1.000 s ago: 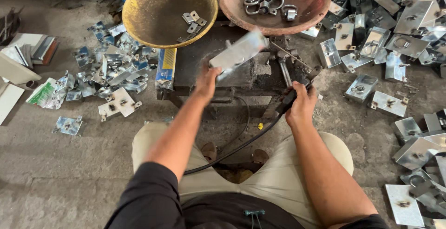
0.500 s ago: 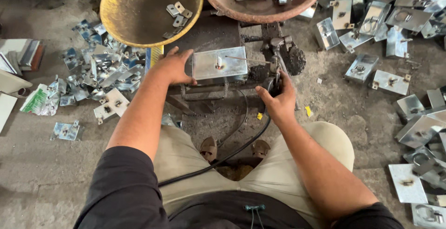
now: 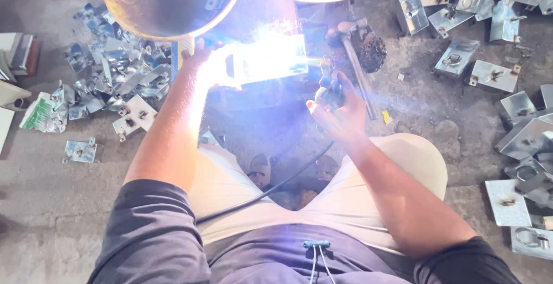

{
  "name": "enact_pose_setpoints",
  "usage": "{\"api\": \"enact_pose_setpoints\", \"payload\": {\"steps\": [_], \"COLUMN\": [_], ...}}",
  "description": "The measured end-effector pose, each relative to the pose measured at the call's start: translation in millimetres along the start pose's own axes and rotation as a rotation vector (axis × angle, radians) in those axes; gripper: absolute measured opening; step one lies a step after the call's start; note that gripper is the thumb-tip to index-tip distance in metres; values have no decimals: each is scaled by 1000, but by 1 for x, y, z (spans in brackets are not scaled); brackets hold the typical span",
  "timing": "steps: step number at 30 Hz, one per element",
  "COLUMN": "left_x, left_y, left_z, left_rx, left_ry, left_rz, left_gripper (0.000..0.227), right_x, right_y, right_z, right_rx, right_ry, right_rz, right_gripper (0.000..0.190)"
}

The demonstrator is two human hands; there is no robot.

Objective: The person sits on the floor and uses a welding torch to attach small metal brackets and eye bolts to rectangular metal plates. They pick up components from nearby bowls, position them on the plates, and weld them in place, creating sparks. The person occasionally flips the plates to weld different sides.

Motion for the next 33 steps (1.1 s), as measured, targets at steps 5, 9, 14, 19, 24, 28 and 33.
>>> {"api": "enact_pose_setpoints", "payload": {"steps": [5,9,14,19,24,28,33], "left_x": [10,11,18,30,15,24,23], "left_y": [-19,-21,-26,-47,-28,-35,-43], "left_z": [-13,-12,-17,-25,-18,-21,-26], "left_rx": [-73,-96,-52,-315,-16,9,-15], "left_ry": [-60,-72,-60,-312,21,-30,-98], "left_rz": [61,140,106,297,26,138,236], "left_gripper": [114,112,108,111,111,122,118], "right_x": [-1,0,1,1,2,4,5], "right_y": [-1,0,-2,-3,-1,-3,-4], "right_z": [-6,-3,2,2,-1,5,14], "right_rx": [12,15,70,79,89,127,198], "right_ry": [59,101,76,10,40,34,-14], "right_rz": [29,1,2,-7,-9,-18,-56], "right_gripper": [77,75,76,67,71,71,65]}}
Point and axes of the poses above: each hand's wrist, its own x-axis towards the middle knuckle, its own y-axis out of the back of the hand, z = x × y, the point moved 3 cm from there along x, towards the middle knuckle, and after that the axes turned 15 degrees about z, right-handed, at the moved point
